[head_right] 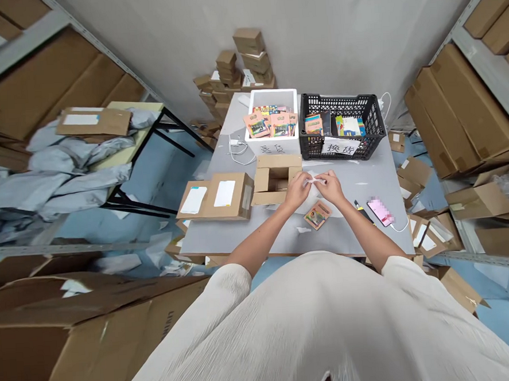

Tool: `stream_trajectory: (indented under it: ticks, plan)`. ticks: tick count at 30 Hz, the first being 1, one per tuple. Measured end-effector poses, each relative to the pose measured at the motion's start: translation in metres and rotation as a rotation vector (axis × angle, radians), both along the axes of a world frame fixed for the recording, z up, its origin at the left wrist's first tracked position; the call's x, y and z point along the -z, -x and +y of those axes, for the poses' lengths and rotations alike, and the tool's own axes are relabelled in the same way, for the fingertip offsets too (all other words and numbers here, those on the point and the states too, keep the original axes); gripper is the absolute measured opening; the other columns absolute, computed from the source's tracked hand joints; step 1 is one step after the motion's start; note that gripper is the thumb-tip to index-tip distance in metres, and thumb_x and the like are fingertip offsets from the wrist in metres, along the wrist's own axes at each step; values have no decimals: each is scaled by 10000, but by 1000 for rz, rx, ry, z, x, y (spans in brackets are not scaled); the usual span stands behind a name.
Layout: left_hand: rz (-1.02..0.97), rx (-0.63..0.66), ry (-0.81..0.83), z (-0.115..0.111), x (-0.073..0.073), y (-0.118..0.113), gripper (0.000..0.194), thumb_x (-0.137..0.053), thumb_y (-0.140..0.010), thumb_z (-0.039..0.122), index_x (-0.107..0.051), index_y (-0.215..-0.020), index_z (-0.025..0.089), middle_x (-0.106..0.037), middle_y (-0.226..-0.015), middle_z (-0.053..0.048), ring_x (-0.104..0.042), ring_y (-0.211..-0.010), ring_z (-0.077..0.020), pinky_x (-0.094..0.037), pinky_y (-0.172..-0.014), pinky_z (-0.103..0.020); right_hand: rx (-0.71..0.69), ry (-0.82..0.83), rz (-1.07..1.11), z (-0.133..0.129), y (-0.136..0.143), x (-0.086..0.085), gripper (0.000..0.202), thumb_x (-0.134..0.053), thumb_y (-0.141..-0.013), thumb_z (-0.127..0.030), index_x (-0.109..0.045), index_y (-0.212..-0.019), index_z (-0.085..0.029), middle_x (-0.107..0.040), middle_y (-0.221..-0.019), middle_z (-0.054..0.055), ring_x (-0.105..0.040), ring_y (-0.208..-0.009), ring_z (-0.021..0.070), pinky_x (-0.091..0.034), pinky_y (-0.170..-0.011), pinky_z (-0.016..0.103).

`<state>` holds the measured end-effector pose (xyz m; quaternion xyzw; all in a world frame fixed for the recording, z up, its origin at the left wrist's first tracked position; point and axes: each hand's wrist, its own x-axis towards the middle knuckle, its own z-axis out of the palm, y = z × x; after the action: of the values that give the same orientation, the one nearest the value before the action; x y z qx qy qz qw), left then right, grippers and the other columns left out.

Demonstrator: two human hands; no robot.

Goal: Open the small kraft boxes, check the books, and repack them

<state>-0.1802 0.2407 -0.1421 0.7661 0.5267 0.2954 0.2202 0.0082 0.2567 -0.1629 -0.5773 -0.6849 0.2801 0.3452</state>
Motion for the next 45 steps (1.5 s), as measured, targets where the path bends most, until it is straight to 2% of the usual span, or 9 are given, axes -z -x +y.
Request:
stream_trajectory:
  ticks: [5, 10, 15, 21, 27, 31, 37, 42, 45]
  plan:
    - [134, -122, -14, 2, -3, 41, 200, -510, -1065, 159, -648, -1178, 250, -667, -1297, -105, -576, -1297, -304, -409, -1134, -434, -58, -94, -82, 14, 51, 1, 314, -608, -996, -295, -843, -1185, -206, -667, -1061, 107, -641, -989, 274, -565, -983, 404]
    - [153, -266, 69, 3, 13, 84, 218, -499, -1068, 170, -627, -1220, 259, -649, -1297, -112, -605, -1210, -305, -454, -1070, -431, -178, -101, -100, 26, 103, 17, 375, -535, -1004, -243, -824, -1239, -205, -679, -1196, 135, -662, -1103, 293, -553, -1053, 415]
    - [112, -250, 205, 3, 41, 114, 282, -501, -1050, 150, -602, -1295, 246, -672, -1328, -109, -658, -1171, -269, -511, -995, -370, -279, -26, -171, 34, 135, 40, 388, -531, -972, -208, -819, -1232, -214, -700, -1392, 152, -641, -1298, 319, -488, -1184, 478]
    - [257, -165, 287, 0, 56, 126, 340, -518, -1043, 150, -655, -1351, 195, -728, -1345, -163, -678, -1251, -332, -465, -1078, -443, -430, 148, -403, 36, 145, 52, 439, -484, -965, -137, -727, -1325, -199, -791, -1266, 145, -669, -1234, 325, -440, -1168, 498]
    - [323, -142, 287, 5, 57, 120, 297, -519, -1088, 277, -763, -1215, 164, -754, -1324, -214, -640, -1320, -396, -390, -1137, -544, -370, 51, -427, 27, 133, 47, 379, -498, -978, -187, -756, -1255, -206, -646, -1536, 183, -529, -1403, 391, -395, -1149, 568]
    - [351, -131, 294, 6, 49, 112, 318, -516, -1098, 331, -783, -1191, 183, -740, -1340, -202, -611, -1324, -396, -364, -1164, -569, -293, 40, -415, 22, 117, 42, 387, -471, -1026, -226, -776, -1265, -229, -667, -1476, 163, -532, -1345, 369, -409, -1111, 532]
    - [274, -235, 109, 3, 28, 87, 303, -498, -1098, 266, -724, -1297, 231, -640, -1445, -180, -545, -1375, -379, -369, -1168, -541, -174, 4, -332, 16, 80, 42, 370, -507, -1006, -227, -800, -1230, -249, -693, -1426, 146, -546, -1316, 360, -432, -1105, 512]
    - [194, -66, 40, -6, 18, 47, 345, -500, -1073, 176, -697, -1346, 250, -634, -1456, -147, -551, -1377, -344, -375, -1187, -521, -107, 37, -323, 6, 37, 48, 384, -483, -1011, -230, -791, -1239, -235, -690, -1436, 147, -572, -1340, 352, -447, -1133, 520]
    - [145, 88, 51, -13, 25, 15, 386, -474, -1061, 137, -692, -1360, 248, -654, -1427, -127, -570, -1379, -308, -405, -1197, -472, -34, 88, -313, -4, 7, 58, 374, -502, -993, -225, -789, -1233, -222, -704, -1422, 148, -604, -1325, 340, -458, -1158, 528]
